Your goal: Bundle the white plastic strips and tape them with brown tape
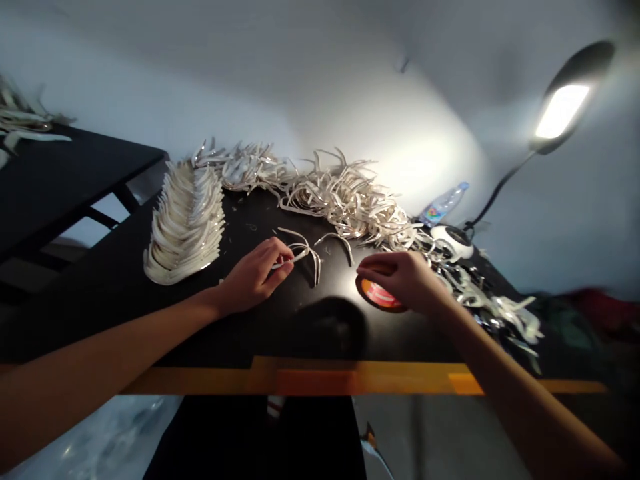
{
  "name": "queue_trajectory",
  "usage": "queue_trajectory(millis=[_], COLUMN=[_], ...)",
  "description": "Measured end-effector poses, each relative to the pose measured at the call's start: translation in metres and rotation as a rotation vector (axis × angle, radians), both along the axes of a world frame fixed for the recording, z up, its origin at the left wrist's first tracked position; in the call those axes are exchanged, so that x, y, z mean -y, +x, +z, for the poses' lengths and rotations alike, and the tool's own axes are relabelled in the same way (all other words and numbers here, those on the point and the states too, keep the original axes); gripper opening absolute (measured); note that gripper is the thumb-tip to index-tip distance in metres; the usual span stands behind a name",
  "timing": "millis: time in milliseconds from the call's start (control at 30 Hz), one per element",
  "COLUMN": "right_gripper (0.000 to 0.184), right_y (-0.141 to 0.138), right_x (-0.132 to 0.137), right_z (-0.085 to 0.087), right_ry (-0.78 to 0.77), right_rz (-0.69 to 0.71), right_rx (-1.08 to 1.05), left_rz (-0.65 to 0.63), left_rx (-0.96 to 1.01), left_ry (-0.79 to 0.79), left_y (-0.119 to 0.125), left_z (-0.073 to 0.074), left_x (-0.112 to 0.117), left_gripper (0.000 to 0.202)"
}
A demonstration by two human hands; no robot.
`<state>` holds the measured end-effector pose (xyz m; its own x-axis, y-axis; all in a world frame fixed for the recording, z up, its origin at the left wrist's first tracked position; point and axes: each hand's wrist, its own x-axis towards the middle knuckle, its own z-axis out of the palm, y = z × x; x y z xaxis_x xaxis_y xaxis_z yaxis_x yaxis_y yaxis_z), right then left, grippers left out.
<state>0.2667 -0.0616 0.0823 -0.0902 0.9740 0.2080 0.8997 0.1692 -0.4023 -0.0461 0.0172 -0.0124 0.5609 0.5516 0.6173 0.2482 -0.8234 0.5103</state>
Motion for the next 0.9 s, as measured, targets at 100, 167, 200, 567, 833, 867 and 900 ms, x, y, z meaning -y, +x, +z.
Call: queue_trajectory(millis=[100, 167, 200, 567, 833, 867, 900], right_gripper=[0.018, 0.019, 0.02, 0.017, 0.021, 0.021, 0.021], right_y=[-0.001, -0.002, -0.002, 0.001, 0.037, 0.046, 0.053], right_x=[-0.007, -0.013, -0.015, -0.007, 0.074, 0.088, 0.1], right_z=[-0.023, -0.035, -0.039, -0.025, -0.024, -0.021, -0.015], right_ry=[-0.028, 0.0, 0.01, -0.155, -0.274, -0.35, -0.444], right_rz=[-0.01, -0.049, -0.063, -0.076, -0.122, -0.114, -0.111], right_rx=[0.034, 0.059, 0.079, 0.171, 0.14, 0.122, 0.07], left_rz=[0.005, 0.024, 0.035, 0.06, 0.073, 0.064, 0.052], left_rx=[-0.02, -0.025, -0.025, -0.031, -0.02, -0.016, -0.013], left_ry=[-0.01, -0.016, -0.017, 0.013, 0.047, 0.056, 0.067], left_y=[0.001, 0.0, -0.001, -0.008, -0.009, -0.008, -0.008], left_z=[0.0, 0.001, 0.001, -0.004, -0.002, -0.001, 0.0], left_x=[-0.001, -0.003, -0.004, -0.012, -0.015, -0.014, -0.012], left_gripper=[0.012, 0.012, 0.013, 0.012, 0.01, 0.01, 0.01])
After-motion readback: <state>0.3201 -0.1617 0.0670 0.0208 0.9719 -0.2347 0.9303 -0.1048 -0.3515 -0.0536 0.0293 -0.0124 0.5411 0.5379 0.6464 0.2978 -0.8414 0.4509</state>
